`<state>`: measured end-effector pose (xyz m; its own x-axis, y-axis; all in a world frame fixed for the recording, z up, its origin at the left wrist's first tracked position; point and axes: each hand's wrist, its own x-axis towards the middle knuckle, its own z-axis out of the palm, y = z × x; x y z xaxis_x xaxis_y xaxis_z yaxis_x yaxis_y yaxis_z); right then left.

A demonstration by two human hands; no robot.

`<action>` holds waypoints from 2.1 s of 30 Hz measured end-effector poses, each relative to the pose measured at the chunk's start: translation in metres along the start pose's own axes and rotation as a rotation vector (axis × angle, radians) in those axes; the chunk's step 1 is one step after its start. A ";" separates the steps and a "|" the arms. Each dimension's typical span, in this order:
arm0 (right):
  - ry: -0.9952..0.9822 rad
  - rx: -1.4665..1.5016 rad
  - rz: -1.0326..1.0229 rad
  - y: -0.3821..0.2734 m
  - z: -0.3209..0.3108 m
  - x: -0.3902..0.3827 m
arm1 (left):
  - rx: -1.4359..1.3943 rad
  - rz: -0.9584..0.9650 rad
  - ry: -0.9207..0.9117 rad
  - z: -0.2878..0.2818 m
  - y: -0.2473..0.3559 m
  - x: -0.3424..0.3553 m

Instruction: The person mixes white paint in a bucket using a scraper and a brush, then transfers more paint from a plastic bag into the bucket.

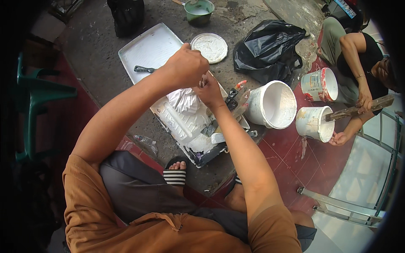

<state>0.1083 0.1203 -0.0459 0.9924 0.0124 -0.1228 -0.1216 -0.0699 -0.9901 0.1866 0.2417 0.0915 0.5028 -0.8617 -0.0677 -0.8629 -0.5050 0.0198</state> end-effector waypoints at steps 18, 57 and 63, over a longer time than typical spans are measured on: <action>0.238 0.310 -0.073 -0.152 0.007 -0.012 | -0.768 -0.216 -0.143 -0.038 -0.054 -0.087; 0.219 -0.061 0.827 -0.161 -0.230 -0.181 | -2.473 -0.213 -0.435 0.050 0.294 0.083; 0.287 0.176 0.909 -0.131 -0.256 -0.208 | -2.580 -0.262 -0.476 0.050 0.300 0.076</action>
<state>-0.0770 -0.1286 0.1272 0.4823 -0.2179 -0.8484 -0.8233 0.2179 -0.5240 -0.0372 0.0274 0.0422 0.2043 -0.9230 -0.3259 0.9159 0.0627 0.3965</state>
